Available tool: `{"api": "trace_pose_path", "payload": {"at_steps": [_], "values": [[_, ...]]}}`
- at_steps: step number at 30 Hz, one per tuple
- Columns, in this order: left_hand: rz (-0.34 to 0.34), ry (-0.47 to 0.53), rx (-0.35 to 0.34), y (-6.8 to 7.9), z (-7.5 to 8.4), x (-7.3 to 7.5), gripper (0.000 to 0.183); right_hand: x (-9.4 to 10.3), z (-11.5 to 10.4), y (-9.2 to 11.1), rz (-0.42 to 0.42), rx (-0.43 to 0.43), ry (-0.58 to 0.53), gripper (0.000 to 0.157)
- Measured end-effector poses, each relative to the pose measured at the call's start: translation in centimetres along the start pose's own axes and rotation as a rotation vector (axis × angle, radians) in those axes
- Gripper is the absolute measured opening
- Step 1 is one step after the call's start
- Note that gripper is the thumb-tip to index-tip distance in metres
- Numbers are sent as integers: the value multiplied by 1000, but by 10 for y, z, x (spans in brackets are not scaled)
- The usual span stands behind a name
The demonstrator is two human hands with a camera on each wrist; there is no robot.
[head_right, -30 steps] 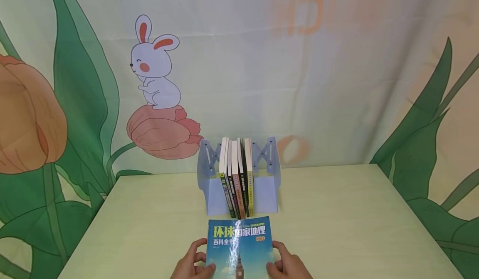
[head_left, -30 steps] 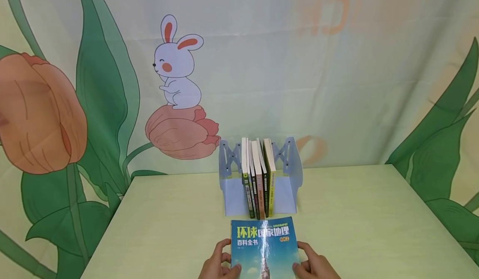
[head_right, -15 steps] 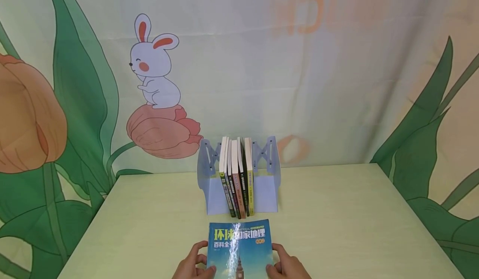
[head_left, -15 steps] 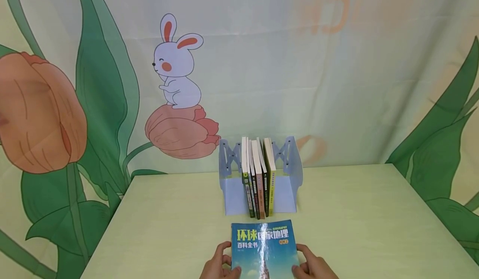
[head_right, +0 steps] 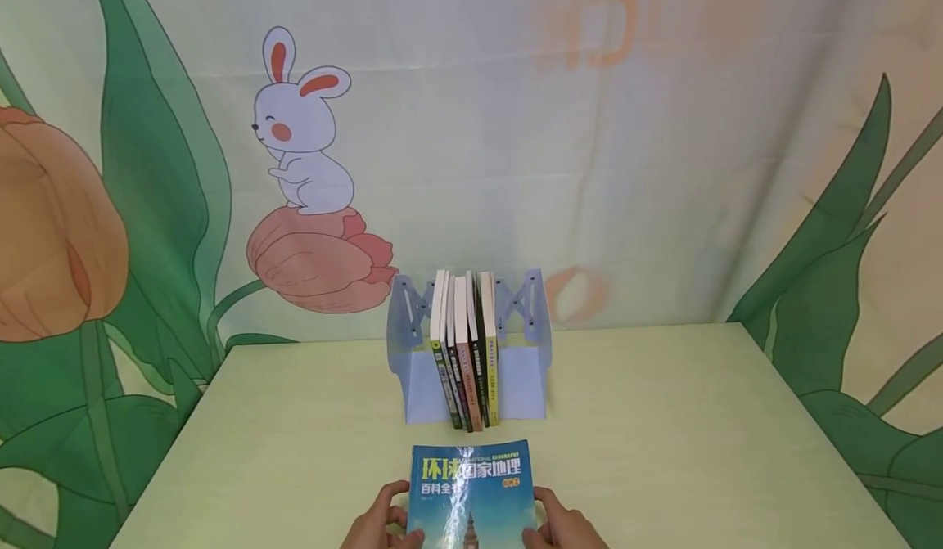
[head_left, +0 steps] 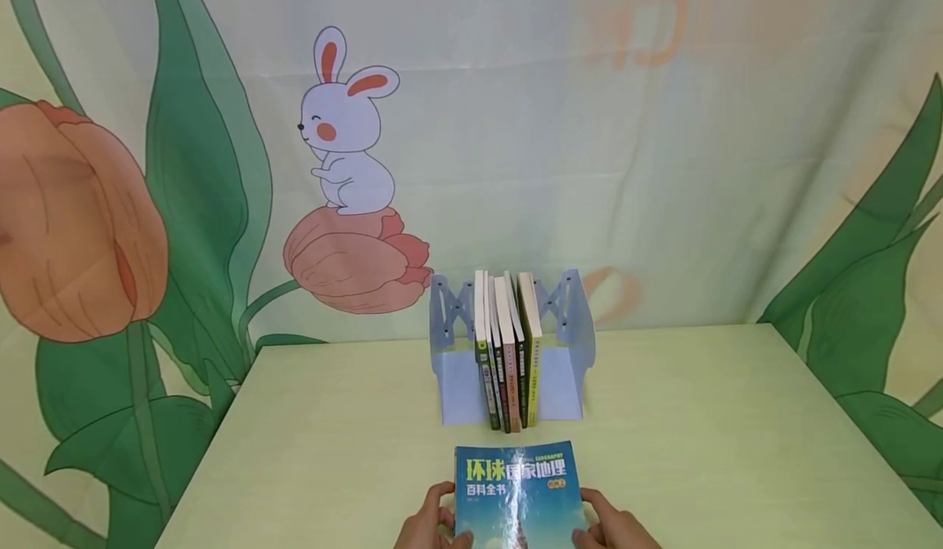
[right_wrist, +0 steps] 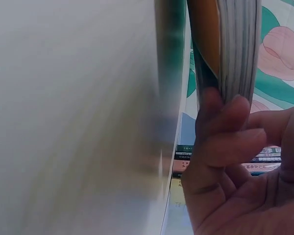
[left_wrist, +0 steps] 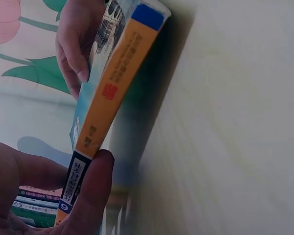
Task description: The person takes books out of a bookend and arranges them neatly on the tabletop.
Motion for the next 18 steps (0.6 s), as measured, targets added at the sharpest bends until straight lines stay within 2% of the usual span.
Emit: {"api": "trace_pose_path", "payload": {"at_steps": [6, 12, 18], "values": [[14, -46, 8, -1, -1, 1, 60, -2, 0, -4, -21, -83, 32, 61], [28, -94, -32, -2, -3, 1, 57, -1, 1, -5, -34, -117, 41, 60], [37, -142, 10, -6, -5, -2, 56, -3, 10, -11, -54, -151, 74, 62]]}}
Point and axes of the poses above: each hand's wrist, its own y-axis away from the middle knuckle, its own x-axis out of the back of the hand, z = x × y, the point moved 2 cm from there along -y, towards the middle knuckle, and after that the axes turned 12 degrees about x, right-handed, at the moved point
